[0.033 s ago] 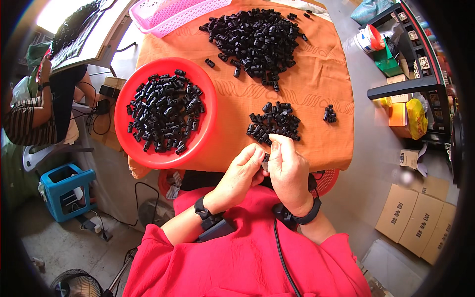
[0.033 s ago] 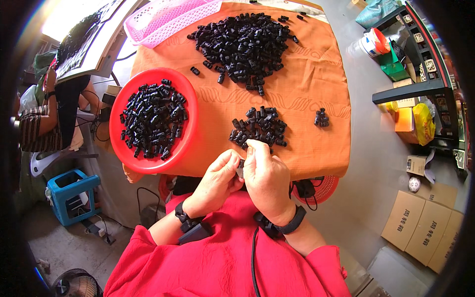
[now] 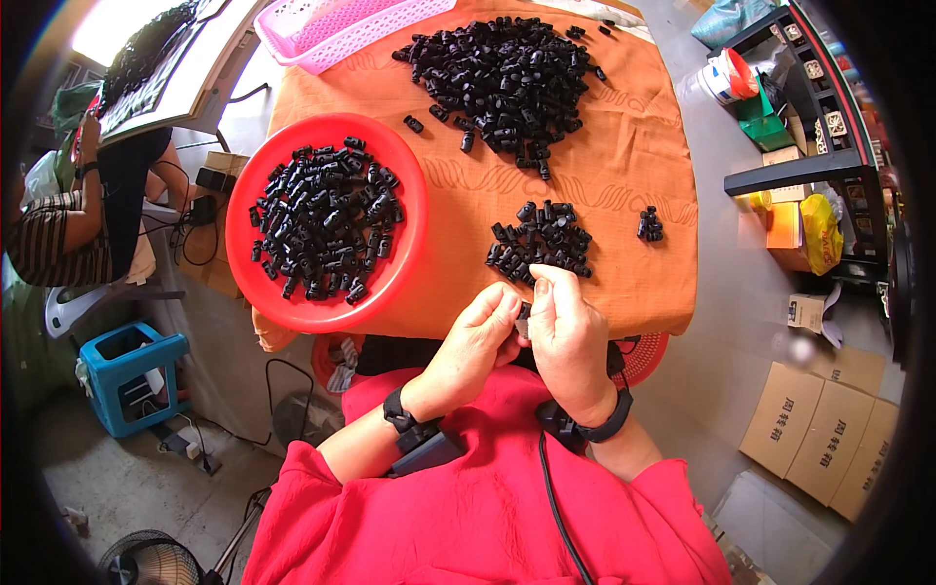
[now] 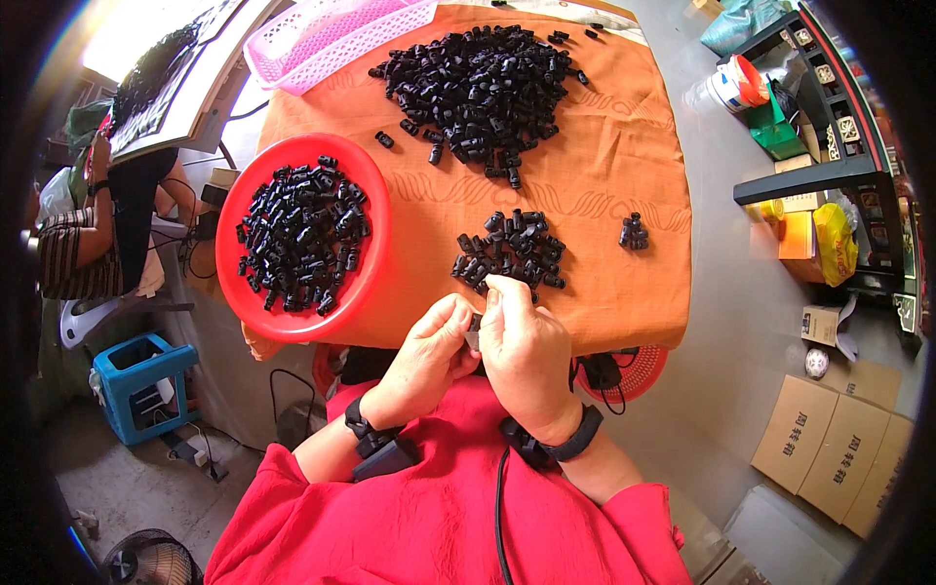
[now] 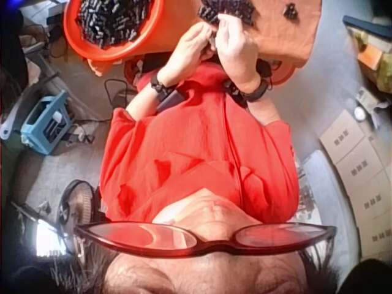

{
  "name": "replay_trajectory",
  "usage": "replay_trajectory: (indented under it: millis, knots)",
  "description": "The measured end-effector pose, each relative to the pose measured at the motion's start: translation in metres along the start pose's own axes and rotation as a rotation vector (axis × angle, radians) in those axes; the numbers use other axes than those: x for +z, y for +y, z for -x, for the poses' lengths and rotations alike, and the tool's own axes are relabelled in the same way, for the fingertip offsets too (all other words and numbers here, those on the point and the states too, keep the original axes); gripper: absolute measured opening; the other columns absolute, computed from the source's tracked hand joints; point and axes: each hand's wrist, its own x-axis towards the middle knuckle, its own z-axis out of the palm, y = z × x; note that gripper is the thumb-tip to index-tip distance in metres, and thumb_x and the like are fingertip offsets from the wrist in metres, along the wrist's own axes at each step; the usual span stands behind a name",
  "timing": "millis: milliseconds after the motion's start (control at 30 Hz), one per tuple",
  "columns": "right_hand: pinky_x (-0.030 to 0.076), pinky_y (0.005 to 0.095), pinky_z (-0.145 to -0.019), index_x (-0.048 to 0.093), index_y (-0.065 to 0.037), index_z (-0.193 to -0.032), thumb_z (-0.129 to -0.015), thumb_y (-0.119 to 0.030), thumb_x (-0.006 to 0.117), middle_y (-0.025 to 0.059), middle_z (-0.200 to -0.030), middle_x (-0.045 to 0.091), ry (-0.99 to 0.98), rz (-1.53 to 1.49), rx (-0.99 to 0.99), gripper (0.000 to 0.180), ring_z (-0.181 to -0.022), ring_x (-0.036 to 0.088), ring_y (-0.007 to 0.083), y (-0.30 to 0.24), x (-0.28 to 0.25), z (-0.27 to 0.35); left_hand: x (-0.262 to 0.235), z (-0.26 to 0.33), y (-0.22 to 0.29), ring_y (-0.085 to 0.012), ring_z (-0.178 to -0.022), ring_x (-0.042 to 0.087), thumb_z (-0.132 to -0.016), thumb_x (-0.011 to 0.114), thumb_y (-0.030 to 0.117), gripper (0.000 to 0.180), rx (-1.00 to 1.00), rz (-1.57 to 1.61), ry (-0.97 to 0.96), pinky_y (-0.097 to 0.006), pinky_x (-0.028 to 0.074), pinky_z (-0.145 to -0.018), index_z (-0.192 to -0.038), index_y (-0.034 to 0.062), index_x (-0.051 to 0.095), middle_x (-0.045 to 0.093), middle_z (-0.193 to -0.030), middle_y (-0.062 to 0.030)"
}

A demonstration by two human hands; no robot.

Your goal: Assembling small black plastic components by snapping pieces together.

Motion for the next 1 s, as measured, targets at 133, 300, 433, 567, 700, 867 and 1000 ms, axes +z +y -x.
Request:
replay_trajectory:
  millis: [133,300,433,567,700,867,1000]
  knots:
    - [0.049,0.0458,-0.056,0.061,-0.003,-0.109,-0.094,-0.005,0.060,0.0175,-0.066,0.062,-0.001,0.004,0.040,0.014,-0.063,0.065,0.0356,-0.003,0.000,0.000,0.002,-0.001,-0.002,-0.0026,-0.079,0.048,-0.107,0.049,0.032,0.019,0.024,-0.020,0.041,-0.019,0.042,-0.070,-0.098,0.0165,0.052,0.053,-0.088,0.0072]
    - [0.049,0.0457,-0.056,0.061,-0.002,-0.108,-0.095,-0.005,0.060,0.0180,-0.067,0.063,0.010,-0.001,0.040,0.014,-0.063,0.065,0.0357,-0.003,0.003,0.001,0.002,-0.001,-0.004,-0.0034,-0.076,0.045,-0.108,0.047,0.030,0.018,0.042,0.022,0.052,-0.019,0.040,-0.068,-0.098,0.0158,0.051,0.051,-0.086,0.0063]
    - [0.049,0.0455,-0.056,0.061,-0.002,-0.109,-0.095,-0.006,0.059,0.0184,-0.070,0.063,0.021,-0.002,0.030,0.015,-0.064,0.065,0.0361,0.000,0.005,0.002,0.007,0.000,-0.004,-0.0039,-0.075,0.045,-0.108,0.046,0.029,0.018,0.052,0.051,0.076,-0.019,0.040,-0.067,-0.098,0.0147,0.050,0.050,-0.086,0.0055]
    - [0.051,0.0444,-0.060,0.062,-0.002,-0.111,-0.097,-0.005,0.058,0.0198,-0.077,0.066,0.079,-0.018,0.089,0.015,-0.070,0.067,0.0371,0.006,0.001,-0.001,0.003,0.001,-0.002,-0.0053,-0.072,0.044,-0.107,0.049,0.028,0.019,0.051,0.088,0.067,-0.019,0.038,-0.064,-0.098,0.0116,0.052,0.051,-0.082,0.0031]
    - [0.053,0.0424,-0.061,0.062,-0.002,-0.111,-0.097,-0.005,0.058,0.0202,-0.080,0.067,0.040,-0.093,0.086,0.015,-0.072,0.068,0.0371,0.004,-0.009,-0.003,0.003,0.001,0.000,-0.0062,-0.068,0.042,-0.106,0.051,0.029,0.021,0.008,0.143,0.047,-0.019,0.035,-0.061,-0.098,0.0096,0.054,0.051,-0.079,0.0017]
    - [0.050,0.0436,-0.056,0.062,-0.004,-0.108,-0.095,-0.005,0.061,0.0152,-0.068,0.064,-0.072,-0.040,0.044,0.013,-0.063,0.066,0.0335,0.000,-0.007,0.000,0.005,0.001,0.001,-0.0058,-0.068,0.042,-0.107,0.050,0.030,0.022,0.001,0.132,0.033,-0.020,0.034,-0.060,-0.098,0.0100,0.054,0.051,-0.079,0.0026]
    - [0.049,0.0456,-0.055,0.062,-0.004,-0.107,-0.093,-0.005,0.061,0.0158,-0.066,0.063,-0.067,-0.042,0.042,0.014,-0.061,0.065,0.0346,0.000,-0.003,0.000,0.001,0.001,-0.001,-0.0054,-0.070,0.043,-0.108,0.048,0.031,0.021,0.008,0.117,0.017,-0.020,0.035,-0.061,-0.098,0.0119,0.053,0.052,-0.081,0.0033]
